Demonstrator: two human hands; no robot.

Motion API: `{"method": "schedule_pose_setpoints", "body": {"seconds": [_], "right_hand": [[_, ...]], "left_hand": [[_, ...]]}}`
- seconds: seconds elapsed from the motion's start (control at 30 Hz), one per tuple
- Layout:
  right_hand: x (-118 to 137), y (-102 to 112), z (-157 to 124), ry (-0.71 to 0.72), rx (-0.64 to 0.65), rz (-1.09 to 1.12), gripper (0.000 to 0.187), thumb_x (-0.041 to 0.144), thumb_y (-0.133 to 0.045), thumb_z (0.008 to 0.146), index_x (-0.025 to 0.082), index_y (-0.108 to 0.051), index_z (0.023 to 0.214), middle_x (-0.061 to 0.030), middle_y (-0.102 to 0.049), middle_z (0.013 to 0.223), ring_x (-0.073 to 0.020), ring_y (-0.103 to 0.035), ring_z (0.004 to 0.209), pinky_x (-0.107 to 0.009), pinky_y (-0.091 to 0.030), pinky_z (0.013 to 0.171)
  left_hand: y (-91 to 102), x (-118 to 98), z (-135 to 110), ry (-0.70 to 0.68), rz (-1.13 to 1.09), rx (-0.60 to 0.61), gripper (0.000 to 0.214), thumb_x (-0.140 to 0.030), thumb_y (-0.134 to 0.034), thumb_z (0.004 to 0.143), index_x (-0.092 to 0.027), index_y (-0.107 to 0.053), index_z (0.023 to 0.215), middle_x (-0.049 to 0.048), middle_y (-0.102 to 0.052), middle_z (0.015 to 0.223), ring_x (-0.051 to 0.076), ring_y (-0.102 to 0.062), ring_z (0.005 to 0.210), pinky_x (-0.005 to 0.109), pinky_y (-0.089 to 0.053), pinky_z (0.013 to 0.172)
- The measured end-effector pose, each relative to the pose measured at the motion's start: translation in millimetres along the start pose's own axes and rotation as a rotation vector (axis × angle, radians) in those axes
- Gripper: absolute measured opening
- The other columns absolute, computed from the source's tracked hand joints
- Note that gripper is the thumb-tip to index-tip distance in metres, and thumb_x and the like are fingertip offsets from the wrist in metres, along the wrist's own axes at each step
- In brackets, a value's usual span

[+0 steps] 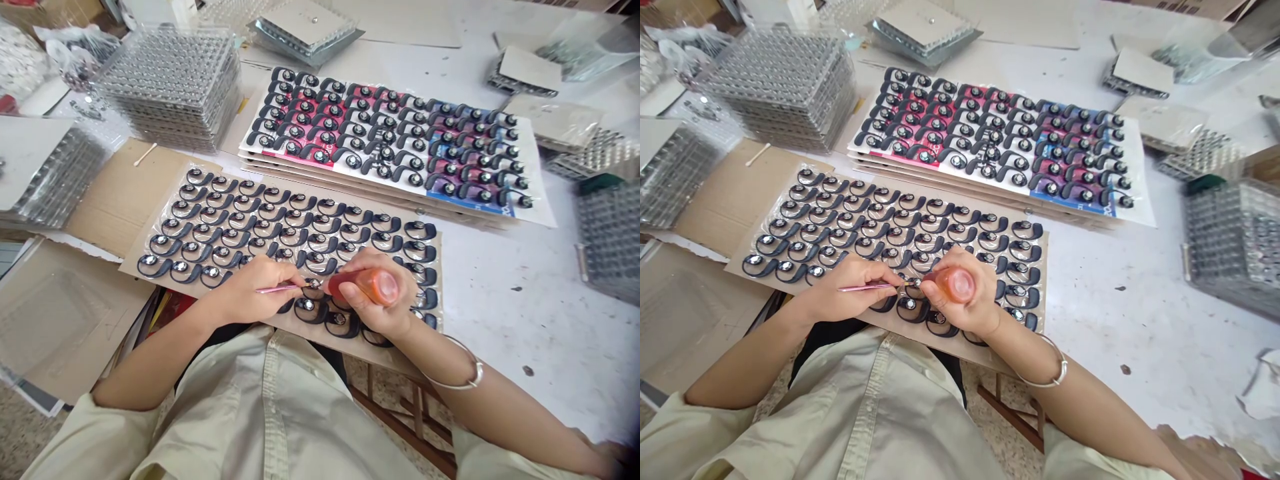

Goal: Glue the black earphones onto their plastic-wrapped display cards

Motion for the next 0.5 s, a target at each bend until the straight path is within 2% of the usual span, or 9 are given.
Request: {"method": "schedule_pose_setpoints", "body": {"seconds": [0.5], "right_hand": [[-4.2, -5.1, -4.2, 0.016, -0.04, 0.012, 0.017, 0.029, -0.072, 0.074, 0.021, -0.063, 0.085, -0.0014, -0.064, 0.068, -0.0147, -0.057, 0.054, -0.03, -0.048, 0.05]], "left_hand": [[0.9, -1.6, 0.3, -0.002, 0.002, 0.0, 0.014, -0.017, -0.057, 0.086, -0.017, -0.07, 0.093, -0.0029, -0.066, 0.068, 0.006, -0.055, 0.056, 0.016, -0.039, 0.055]]}}
Point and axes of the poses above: each hand's wrist, its own z-axis towards the middle knuckle, its own y-axis out of the back of the hand, x = y × z, the point moved 1 cm from there along z, towards the middle knuckle
